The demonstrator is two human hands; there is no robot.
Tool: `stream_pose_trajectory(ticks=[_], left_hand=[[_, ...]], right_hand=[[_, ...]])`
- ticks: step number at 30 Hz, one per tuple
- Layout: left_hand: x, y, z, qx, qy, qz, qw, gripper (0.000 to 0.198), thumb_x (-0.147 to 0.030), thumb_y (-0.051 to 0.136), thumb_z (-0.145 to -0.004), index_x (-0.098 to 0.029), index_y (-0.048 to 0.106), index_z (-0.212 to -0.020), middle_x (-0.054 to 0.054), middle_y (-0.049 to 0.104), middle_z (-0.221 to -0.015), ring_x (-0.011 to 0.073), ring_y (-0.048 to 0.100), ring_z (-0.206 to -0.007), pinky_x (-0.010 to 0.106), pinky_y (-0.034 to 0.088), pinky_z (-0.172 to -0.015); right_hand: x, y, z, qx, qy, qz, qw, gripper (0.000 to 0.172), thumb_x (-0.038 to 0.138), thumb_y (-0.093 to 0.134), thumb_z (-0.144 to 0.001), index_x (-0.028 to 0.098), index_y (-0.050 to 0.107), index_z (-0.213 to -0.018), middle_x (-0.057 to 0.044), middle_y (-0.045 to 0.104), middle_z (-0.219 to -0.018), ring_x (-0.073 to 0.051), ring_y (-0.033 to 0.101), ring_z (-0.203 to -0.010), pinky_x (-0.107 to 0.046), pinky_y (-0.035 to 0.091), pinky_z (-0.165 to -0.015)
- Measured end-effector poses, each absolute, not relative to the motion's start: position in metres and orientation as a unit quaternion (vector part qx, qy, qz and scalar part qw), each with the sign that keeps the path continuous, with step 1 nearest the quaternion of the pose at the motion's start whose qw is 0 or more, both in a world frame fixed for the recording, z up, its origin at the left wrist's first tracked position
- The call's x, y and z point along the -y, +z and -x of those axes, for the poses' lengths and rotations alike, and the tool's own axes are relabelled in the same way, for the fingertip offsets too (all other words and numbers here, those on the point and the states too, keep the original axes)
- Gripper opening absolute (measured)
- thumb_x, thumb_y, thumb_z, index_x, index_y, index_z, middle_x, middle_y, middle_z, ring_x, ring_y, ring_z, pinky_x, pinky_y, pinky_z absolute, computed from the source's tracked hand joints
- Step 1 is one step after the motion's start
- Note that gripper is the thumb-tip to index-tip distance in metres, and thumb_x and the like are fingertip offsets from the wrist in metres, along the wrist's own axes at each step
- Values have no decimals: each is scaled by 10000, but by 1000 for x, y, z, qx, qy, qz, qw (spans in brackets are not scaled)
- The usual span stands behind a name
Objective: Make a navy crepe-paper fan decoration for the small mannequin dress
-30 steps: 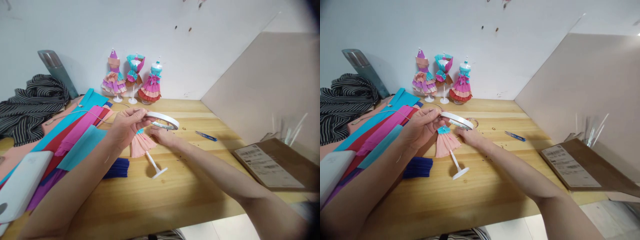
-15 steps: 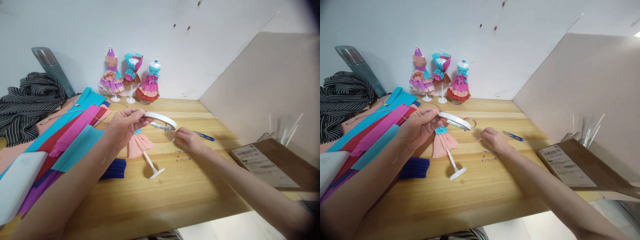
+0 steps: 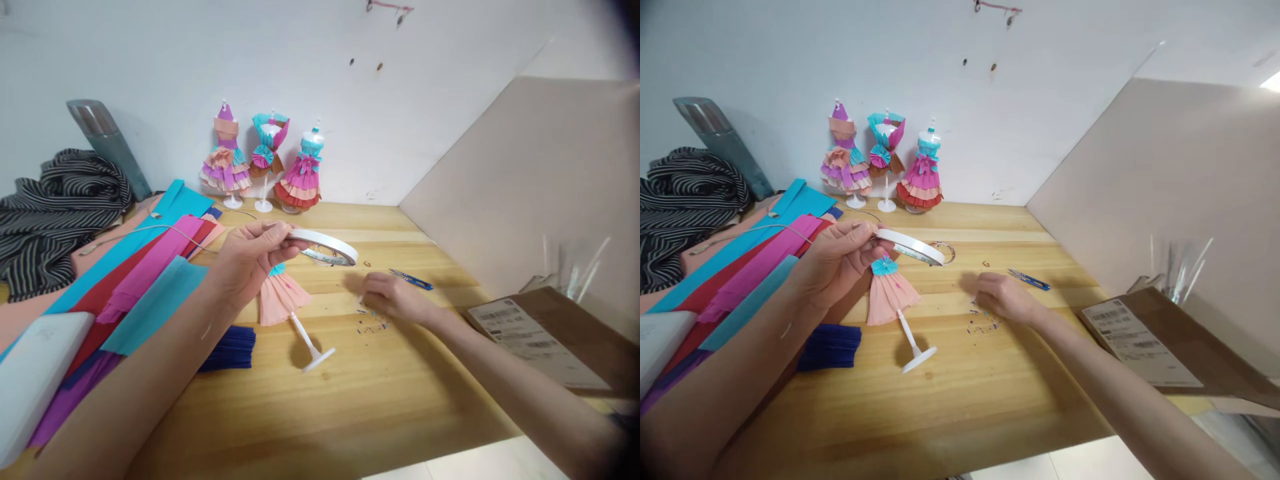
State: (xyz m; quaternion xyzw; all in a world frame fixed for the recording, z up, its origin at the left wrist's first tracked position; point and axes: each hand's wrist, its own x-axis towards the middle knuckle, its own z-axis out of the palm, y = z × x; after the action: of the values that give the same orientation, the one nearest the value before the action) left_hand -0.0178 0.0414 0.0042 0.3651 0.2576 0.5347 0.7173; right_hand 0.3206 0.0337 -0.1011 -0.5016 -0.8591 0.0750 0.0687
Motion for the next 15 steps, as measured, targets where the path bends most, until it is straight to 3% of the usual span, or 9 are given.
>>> stream_pose_trajectory(ticks=[7,15], left_hand=[[-38,10,18,-262,533,-352,723,116,-105,689,-808,-86,707,-694,52,729,-660,101,695,-594,178,548,-632],[-43,4,18,-260,522,-348,735,103,-122,701,-809,-78,711,-716,58,734,-679,113,708,-625,192,547,-660]], right_hand=[[-105,-112,-336,759,-15,646,79,258,106,446,-840,132,698,-790,-138,683,-845,-203,617,-708,-284,417,-634],[-20,-110,-341,784,43,618,45,232,185,497,-873,212,715,-798,-71,713,-869,-194,665,-792,-270,476,-733]])
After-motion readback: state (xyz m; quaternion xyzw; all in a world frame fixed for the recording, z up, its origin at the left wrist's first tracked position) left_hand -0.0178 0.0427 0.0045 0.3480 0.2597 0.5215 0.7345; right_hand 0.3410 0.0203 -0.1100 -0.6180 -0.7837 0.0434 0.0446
